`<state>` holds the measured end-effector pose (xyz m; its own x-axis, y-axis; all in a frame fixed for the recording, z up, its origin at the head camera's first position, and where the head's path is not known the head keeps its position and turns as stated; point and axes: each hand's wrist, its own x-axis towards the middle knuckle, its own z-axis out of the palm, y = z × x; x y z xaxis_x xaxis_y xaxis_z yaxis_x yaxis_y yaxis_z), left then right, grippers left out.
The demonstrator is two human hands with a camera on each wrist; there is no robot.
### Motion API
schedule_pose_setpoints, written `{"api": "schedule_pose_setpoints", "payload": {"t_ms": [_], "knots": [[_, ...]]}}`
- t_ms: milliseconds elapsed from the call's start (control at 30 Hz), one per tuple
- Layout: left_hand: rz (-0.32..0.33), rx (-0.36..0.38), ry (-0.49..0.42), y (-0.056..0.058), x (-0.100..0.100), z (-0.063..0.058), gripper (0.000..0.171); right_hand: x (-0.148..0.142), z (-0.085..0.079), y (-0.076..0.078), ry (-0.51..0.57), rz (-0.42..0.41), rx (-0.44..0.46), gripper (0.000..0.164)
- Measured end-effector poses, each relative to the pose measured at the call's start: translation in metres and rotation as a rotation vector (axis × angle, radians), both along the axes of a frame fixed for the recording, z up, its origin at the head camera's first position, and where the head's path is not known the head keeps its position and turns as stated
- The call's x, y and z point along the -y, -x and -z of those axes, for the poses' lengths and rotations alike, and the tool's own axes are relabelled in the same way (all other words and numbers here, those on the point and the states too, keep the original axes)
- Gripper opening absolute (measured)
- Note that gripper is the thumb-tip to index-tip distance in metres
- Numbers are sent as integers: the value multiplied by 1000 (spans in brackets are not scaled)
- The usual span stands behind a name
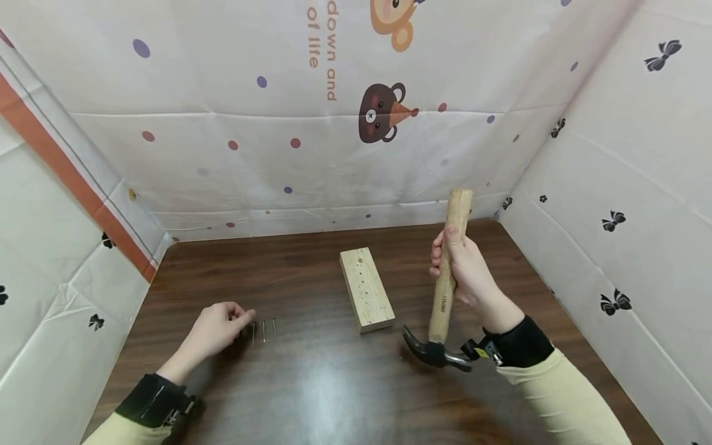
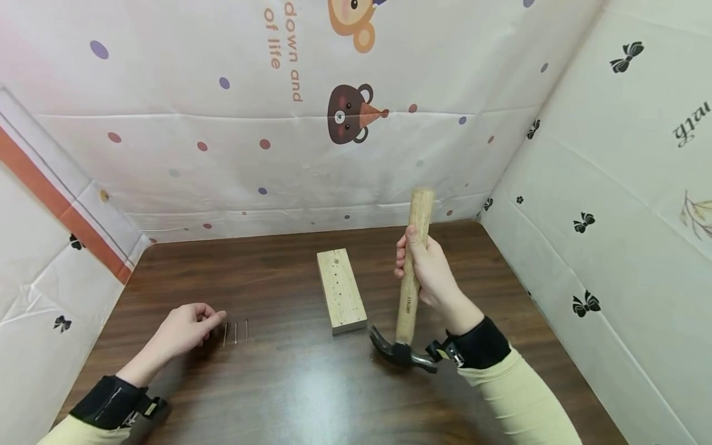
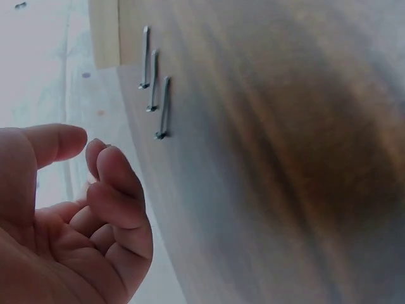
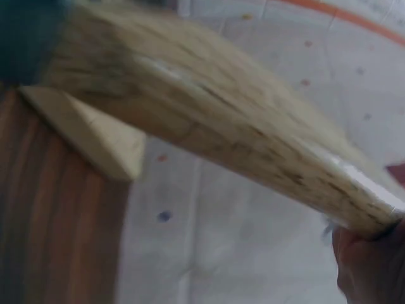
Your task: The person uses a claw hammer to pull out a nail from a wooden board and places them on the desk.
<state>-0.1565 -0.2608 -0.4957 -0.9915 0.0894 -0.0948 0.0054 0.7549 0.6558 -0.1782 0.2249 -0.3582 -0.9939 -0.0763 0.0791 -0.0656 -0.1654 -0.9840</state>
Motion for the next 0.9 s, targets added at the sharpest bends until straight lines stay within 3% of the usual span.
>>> {"api": "schedule_pose_setpoints", "payload": {"t_ms": [167, 300, 433, 733, 900], "knots": [[-22, -72, -8, 3, 1, -12, 30, -33, 16, 19, -102, -115, 163, 44], [-42, -128, -13, 6, 4, -21, 30, -57, 33, 33, -122, -149, 276, 44], [-53, -139, -18, 9, 7, -25, 32, -75, 48, 41, -99, -159, 380, 47], [-32, -126, -28, 10, 5, -23, 32, -93, 78, 54, -52, -185, 492, 51], [-14, -106, -32, 8, 2, -19, 29, -96, 86, 62, -77, -118, 492, 50]]}}
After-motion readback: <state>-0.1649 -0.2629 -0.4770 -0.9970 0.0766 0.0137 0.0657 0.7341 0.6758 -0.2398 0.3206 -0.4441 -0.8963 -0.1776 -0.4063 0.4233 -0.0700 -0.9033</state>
